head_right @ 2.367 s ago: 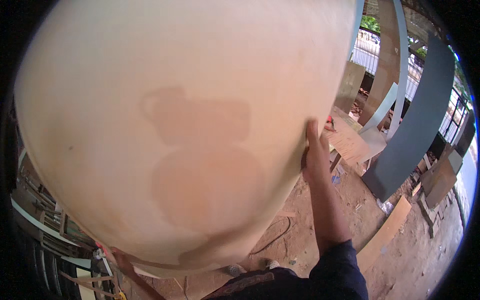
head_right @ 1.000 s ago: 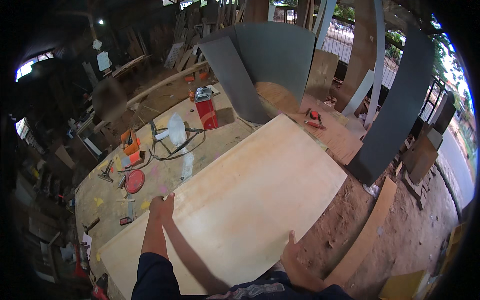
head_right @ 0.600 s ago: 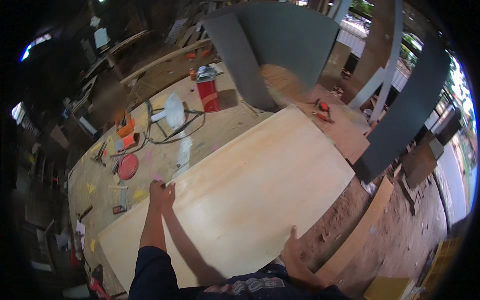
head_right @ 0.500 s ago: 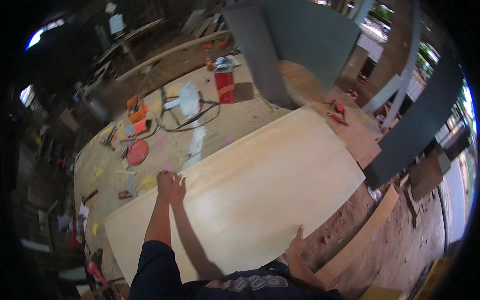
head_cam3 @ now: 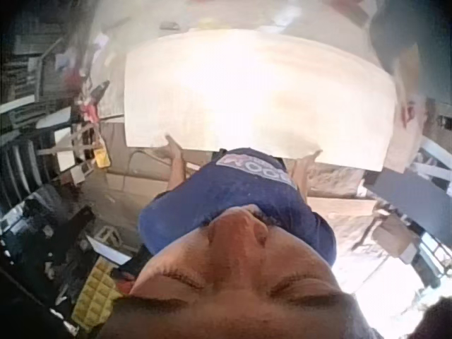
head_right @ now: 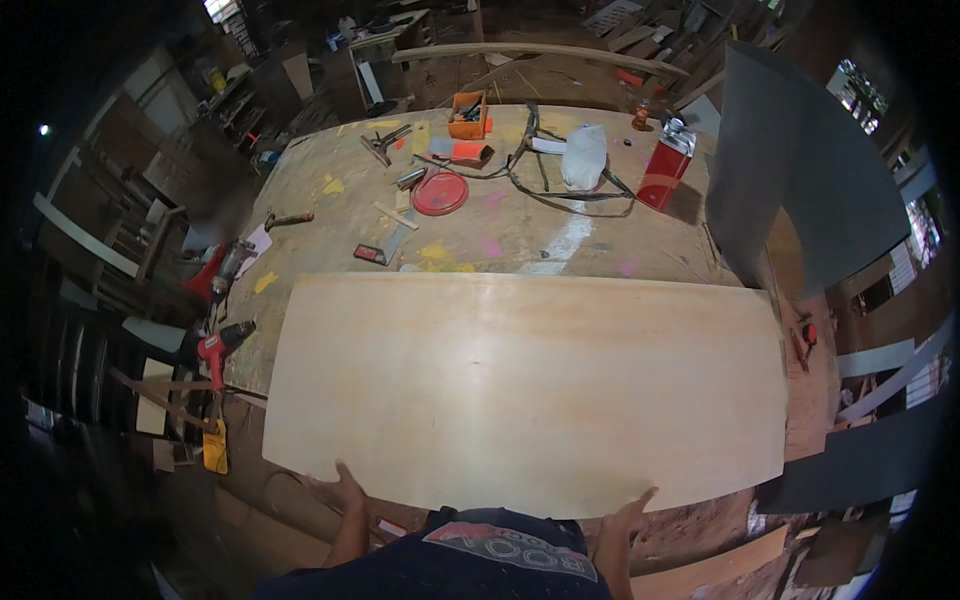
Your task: The person uses a utility knife to score a thin piece of wood veneer, breaks off a piece by hand, and then positions and smooths a large piece of grey laminate onto a larger wooden panel.
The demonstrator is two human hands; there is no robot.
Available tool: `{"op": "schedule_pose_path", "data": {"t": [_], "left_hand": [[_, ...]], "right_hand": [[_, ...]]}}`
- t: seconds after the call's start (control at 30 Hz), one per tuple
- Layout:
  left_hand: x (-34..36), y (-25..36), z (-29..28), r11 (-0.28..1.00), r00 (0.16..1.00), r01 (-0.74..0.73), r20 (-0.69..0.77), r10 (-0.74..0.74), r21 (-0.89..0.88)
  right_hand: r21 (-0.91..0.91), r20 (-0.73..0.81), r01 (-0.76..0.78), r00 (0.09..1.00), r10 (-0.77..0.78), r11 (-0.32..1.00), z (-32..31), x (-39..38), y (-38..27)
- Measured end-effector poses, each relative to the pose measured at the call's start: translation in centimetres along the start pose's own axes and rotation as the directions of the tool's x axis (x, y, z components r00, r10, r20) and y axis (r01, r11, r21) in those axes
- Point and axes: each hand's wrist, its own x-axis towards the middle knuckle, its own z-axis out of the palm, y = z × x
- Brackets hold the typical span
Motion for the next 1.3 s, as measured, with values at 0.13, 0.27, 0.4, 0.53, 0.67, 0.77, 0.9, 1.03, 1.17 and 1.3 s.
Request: {"op": "schedule_pose_path", "data": {"t": [0.13, 0.27, 0.4, 0.53, 0.67, 0.77, 0.9, 1.03, 1.17, 1.3], "left_hand": [[1.5, -4.5, 1.6, 0.777, 0.873, 0.457, 0.384, -0.299, -0.433], [0.7, -3.3, 3.7, 0.411, 0.637, 0.759, 0.705, -0.31, -0.505], [1.9, -3.4, 4.9, 0.409, 0.642, 0.753, 0.712, -0.286, -0.515], [1.7, -2.7, 5.4, 0.39, 0.611, 0.774, 0.751, -0.251, -0.5], [1.1, -1.7, 5.8, 0.417, 0.613, 0.762, 0.759, -0.22, -0.495], [0.4, -0.3, 6.0, 0.427, 0.604, 0.772, 0.752, -0.264, -0.47], [2.1, -2.8, 6.0, 0.404, 0.606, 0.769, 0.766, -0.212, -0.496], [0.8, -0.9, 3.4, 0.447, 0.61, 0.766, 0.742, -0.277, -0.462], [2.2, -4.8, 5.7, 0.617, 0.568, 0.692, 0.81, -0.144, -0.375], [1.8, -3.3, 0.5, 0.717, 0.493, 0.646, 0.861, -0.13, -0.262]], "right_hand": [[0.124, 0.447, 0.031, 0.891, -0.084, 0.992, -1.2, 4.5, 1.4], [0.026, 0.256, 0.079, 0.963, -0.083, 0.997, 1.4, 5.0, 0.5], [0.033, 0.29, 0.082, 0.953, -0.088, 0.996, 2.4, 4.2, 0.5], [-0.054, 0.103, 0.08, 0.992, -0.074, 0.995, 4.5, 3.0, -0.3], [0.01, 0.051, 0.074, 0.996, -0.074, 0.997, 4.7, 3.7, -0.9], [0.027, 0.03, 0.085, 0.996, -0.086, 0.996, 4.3, 4.3, -0.9], [-0.088, -0.051, 0.063, 0.996, -0.068, 0.994, 6.4, 4.4, -0.3], [-0.081, 0.12, 0.159, 0.982, -0.149, 0.984, 3.8, 6.2, 0.4], [-0.713, 0.047, 0.338, 0.897, -0.439, 0.614, 2.1, 7.7, -1.1], [-0.808, 0.096, 0.37, 0.85, -0.518, 0.458, 3.0, 3.6, -0.2]]}}
